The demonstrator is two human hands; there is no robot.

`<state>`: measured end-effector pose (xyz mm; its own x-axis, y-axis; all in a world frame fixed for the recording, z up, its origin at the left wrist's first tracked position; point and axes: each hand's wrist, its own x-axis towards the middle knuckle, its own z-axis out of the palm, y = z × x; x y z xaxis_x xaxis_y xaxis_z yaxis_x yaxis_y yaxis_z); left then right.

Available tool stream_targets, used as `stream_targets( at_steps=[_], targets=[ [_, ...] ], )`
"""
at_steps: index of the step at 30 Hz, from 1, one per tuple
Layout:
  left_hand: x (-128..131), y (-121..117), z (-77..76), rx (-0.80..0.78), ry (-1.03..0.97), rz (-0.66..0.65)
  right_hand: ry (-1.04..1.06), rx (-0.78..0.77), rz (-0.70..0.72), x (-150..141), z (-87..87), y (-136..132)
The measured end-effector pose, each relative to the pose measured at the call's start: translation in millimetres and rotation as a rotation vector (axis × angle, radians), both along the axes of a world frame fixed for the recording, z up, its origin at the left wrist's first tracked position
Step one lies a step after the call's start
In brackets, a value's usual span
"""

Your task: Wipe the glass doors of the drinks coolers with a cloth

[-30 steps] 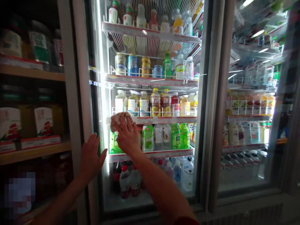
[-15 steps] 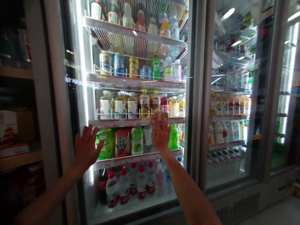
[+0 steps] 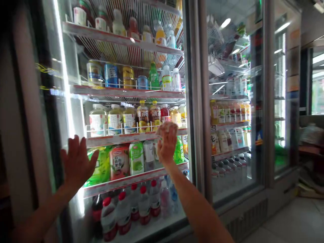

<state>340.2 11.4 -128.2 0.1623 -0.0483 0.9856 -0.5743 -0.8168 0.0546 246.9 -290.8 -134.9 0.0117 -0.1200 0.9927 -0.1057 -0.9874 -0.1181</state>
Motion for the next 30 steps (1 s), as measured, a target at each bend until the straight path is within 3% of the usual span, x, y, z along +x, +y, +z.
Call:
stream_targets(
  at_steps=[2,3,7,8,9,13,14,15,19,22,25,30],
  targets=[
    [1,1,-1.9,0.010,-0.003,-0.008,0.150,-0.188,0.046,0,-3.1,3],
    [1,2,-3.0,0.019,-0.006,-0.018,0.160,-0.190,0.042,-1,-1.6,1],
    [2,4,-4.7,0.039,-0.008,-0.034,-0.162,0.219,-0.056,0,19.2,-13],
    [2,4,-4.6,0.037,-0.006,-0.028,-0.195,0.238,-0.051,1,22.8,-9],
    [2,5,-4.4,0.037,-0.005,-0.023,-0.173,0.186,-0.027,2,24.0,-3],
    [5,7,-4.1,0.051,-0.009,-0.017,0.188,-0.316,0.109,0,14.7,27],
    [6,8,-4.2,0.059,-0.009,-0.016,0.233,-0.366,0.110,-2,14.1,29],
    [6,8,-4.4,0.066,-0.008,-0.014,0.225,-0.352,0.094,-3,15.7,27],
    [4,9,-5.9,0.068,-0.012,0.003,-0.038,-0.018,0.004,4,33.4,27],
    [1,11,-4.1,0.075,-0.013,0.002,0.020,-0.119,0.022,14,38.3,48],
    [0,16,8.9,0.083,-0.048,-0.017,0.128,-0.251,-0.008,16,37.7,67],
    [8,17,54.2,0.065,-0.122,-0.041,0.133,-0.276,-0.072,17,49.5,74]
  ],
)
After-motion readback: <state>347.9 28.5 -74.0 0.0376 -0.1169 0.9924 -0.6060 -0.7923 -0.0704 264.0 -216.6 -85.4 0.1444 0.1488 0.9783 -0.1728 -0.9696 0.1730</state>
